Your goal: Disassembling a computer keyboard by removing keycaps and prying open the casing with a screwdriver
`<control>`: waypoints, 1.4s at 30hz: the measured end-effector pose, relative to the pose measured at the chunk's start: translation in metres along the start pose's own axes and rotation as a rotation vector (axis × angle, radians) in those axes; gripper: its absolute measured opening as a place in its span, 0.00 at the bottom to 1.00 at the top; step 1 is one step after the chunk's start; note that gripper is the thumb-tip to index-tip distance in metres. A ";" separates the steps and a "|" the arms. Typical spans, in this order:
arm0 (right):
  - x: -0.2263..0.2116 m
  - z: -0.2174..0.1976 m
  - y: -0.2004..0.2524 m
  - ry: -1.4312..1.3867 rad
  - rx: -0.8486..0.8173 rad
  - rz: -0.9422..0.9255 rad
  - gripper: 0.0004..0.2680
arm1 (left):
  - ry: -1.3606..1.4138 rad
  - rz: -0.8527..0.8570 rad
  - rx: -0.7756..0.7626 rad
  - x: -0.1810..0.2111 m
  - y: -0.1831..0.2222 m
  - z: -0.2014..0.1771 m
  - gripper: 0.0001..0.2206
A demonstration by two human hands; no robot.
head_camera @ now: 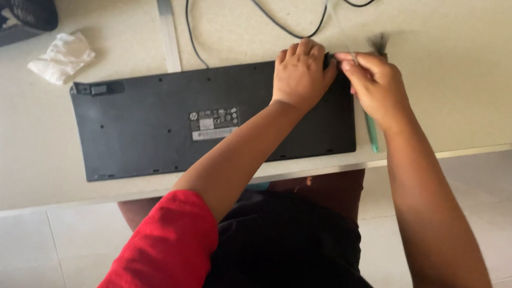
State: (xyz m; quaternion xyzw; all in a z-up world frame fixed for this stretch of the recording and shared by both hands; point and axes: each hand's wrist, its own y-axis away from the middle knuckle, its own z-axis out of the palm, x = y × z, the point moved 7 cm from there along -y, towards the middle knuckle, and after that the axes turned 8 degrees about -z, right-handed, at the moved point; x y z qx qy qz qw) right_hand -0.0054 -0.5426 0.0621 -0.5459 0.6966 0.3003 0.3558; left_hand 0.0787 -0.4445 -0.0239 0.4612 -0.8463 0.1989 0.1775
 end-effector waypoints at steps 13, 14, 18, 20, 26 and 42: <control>0.085 0.030 0.067 -0.522 0.397 0.479 0.07 | 0.053 0.121 0.269 0.015 0.022 -0.051 0.08; 0.086 0.031 0.067 -0.570 0.385 0.488 0.07 | 0.075 0.118 0.275 0.015 0.022 -0.054 0.07; 0.075 0.024 0.062 -0.585 0.342 0.422 0.05 | 0.118 0.103 0.265 0.020 0.021 -0.065 0.06; 0.071 0.026 0.065 -0.582 0.362 0.420 0.05 | 0.121 0.105 0.256 0.018 0.024 -0.063 0.06; 0.068 0.025 0.065 -0.574 0.405 0.393 0.04 | 0.165 0.121 0.237 0.019 0.024 -0.068 0.05; 0.063 0.016 0.066 -0.405 0.344 0.329 0.05 | 0.241 0.034 0.170 0.005 0.019 -0.047 0.03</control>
